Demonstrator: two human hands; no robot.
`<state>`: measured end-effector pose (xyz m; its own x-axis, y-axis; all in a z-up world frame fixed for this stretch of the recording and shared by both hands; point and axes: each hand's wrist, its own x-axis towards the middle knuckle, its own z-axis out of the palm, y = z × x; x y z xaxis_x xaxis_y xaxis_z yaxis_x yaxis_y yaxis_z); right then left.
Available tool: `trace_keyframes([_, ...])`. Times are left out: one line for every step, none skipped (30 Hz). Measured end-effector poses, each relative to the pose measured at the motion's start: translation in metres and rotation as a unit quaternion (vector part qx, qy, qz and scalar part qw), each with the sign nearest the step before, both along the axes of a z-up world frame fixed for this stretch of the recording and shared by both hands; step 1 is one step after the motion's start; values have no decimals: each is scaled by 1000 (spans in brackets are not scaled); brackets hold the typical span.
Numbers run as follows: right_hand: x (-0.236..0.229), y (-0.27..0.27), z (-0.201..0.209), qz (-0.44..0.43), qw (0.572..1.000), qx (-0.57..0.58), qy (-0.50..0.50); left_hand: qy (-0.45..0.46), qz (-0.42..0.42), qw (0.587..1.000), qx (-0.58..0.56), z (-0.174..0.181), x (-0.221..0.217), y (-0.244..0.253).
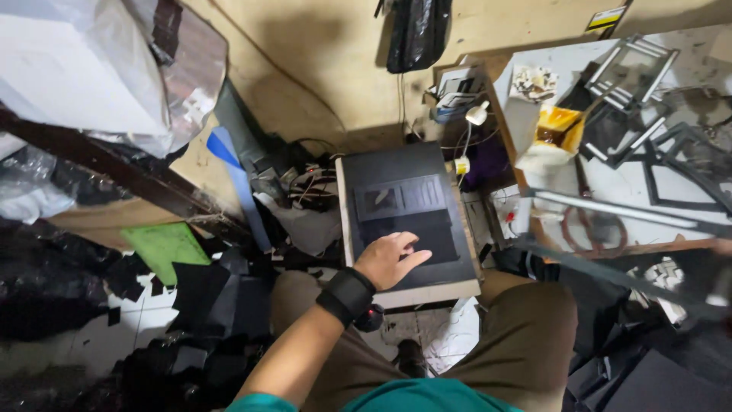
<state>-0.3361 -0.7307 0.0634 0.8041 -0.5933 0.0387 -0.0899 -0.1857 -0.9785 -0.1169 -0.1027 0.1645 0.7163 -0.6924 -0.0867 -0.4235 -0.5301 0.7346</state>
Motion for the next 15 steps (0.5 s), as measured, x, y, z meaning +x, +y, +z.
trace_keyframes([2, 48, 19, 1, 998, 57, 1, 102, 0, 995, -7, 15, -5, 1])
trace_keyframes([46, 112, 104, 5, 998, 59, 4, 104, 4, 995, -5, 21, -8, 3])
trace_keyframes([56, 201, 179, 41, 993, -82, 72, 162, 16, 986, -33, 26, -11, 6])
trace_keyframes([30, 296, 241, 80, 963, -220, 134, 216, 29, 974, -61, 33, -13, 9])
trace_keyframes([39, 300, 217, 85, 963, -219, 133, 216, 35, 974, -61, 29, -14, 15])
trace_keyframes([50, 303, 194, 144, 970, -177, 80, 261, 47, 956, -129, 26, -14, 21])
trace_keyframes([62, 307, 171, 201, 970, -132, 27, 304, 58, 930, -197, 23, -13, 27])
trace_keyframes([71, 318, 164, 210, 968, -131, 26, 302, 67, 930, -198, 8, -10, 33])
trace_keyframes([81, 330, 157, 218, 969, -117, 18, 271, 86, 924, -254, -7, -5, 38])
trace_keyframes([89, 343, 149, 224, 969, -103, 10, 238, 104, 915, -309, -23, -1, 44])
trace_keyframes([96, 346, 135, 233, 967, -101, 10, 236, 112, 914, -309, -17, -2, 53])
trace_keyframes([103, 348, 121, 231, 968, -96, 13, 208, 148, 921, -294, -11, -2, 59])
trace_keyframes([109, 350, 108, 230, 969, -92, 16, 180, 182, 926, -278, -5, -2, 66])
trace_keyframes([116, 354, 100, 233, 968, -91, 15, 178, 186, 925, -278, -9, 0, 68])
trace_keyframes([123, 358, 92, 212, 970, -108, 56, 181, 221, 909, -303, -14, 1, 69])
